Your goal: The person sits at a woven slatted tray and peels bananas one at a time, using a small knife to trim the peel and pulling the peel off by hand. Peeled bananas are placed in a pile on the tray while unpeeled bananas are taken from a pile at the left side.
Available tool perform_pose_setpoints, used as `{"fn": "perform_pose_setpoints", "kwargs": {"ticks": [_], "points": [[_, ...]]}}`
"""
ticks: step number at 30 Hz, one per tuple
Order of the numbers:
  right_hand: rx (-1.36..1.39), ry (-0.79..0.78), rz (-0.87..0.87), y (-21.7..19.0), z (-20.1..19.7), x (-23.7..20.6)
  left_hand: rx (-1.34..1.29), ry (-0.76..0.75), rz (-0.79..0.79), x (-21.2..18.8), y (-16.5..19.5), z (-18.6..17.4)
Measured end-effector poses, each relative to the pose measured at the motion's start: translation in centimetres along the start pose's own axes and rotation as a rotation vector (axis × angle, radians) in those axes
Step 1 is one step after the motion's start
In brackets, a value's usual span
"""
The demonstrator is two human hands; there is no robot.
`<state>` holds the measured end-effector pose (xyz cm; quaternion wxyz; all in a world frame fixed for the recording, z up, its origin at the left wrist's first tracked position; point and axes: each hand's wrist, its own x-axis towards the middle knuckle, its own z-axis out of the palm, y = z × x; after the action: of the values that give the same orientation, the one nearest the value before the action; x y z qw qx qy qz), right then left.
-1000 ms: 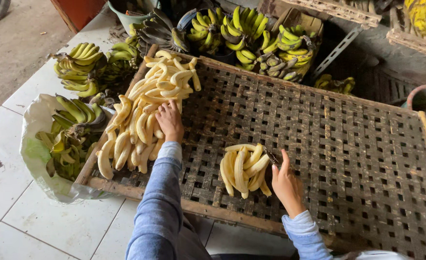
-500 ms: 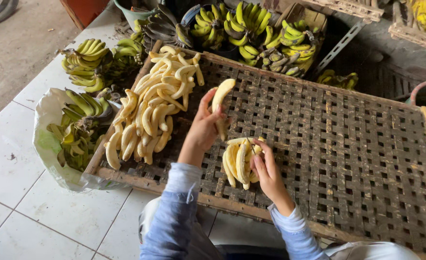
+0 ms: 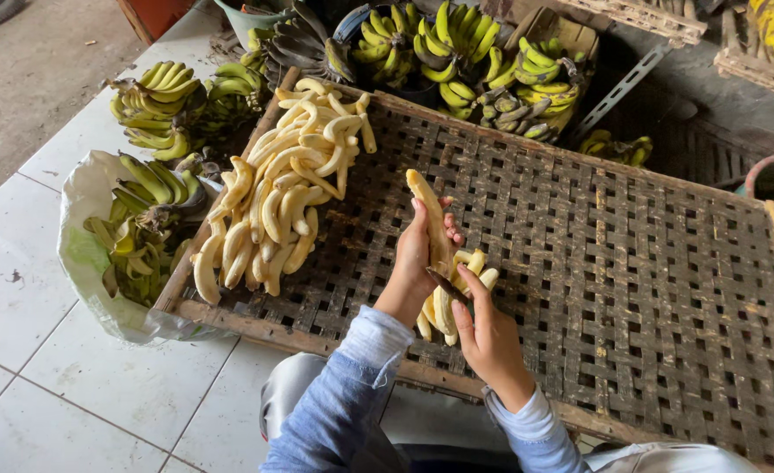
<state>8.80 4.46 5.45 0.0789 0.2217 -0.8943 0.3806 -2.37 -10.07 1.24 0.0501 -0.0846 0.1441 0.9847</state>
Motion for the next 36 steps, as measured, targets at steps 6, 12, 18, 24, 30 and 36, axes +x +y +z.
{"fn": "perform_pose_setpoints", "kwargs": {"ticks": [6,12,18,24,30,36], "points": [[-0.051,0.004,-0.049,0.0,-0.2,0.3,0.024,0.066,0.02,-0.2,-0.1,0.3],[-0.05,0.022,-0.121,0.2,-0.1,0.8,-0.033,0.01,0.006,-0.5,-0.1,0.3],[-0.06,0.014,-0.092,1.1,0.7,1.7,-0.048,0.044,-0.071,-0.8,-0.4,0.2],[-0.08,0.057,-0.147,2.2,1.2,3.0,-0.079,0.0,-0.088,-1.2,-0.7,0.1],[-0.087,0.093,-0.156,2.6,0.8,3.1,0.057,-0.012,-0.122,-2.5,-0.1,1.9],[-0.099,0.117,-0.219,1.4,-0.8,1.9,0.301,-0.108,0.323,-2.9,0.4,4.0]]}}
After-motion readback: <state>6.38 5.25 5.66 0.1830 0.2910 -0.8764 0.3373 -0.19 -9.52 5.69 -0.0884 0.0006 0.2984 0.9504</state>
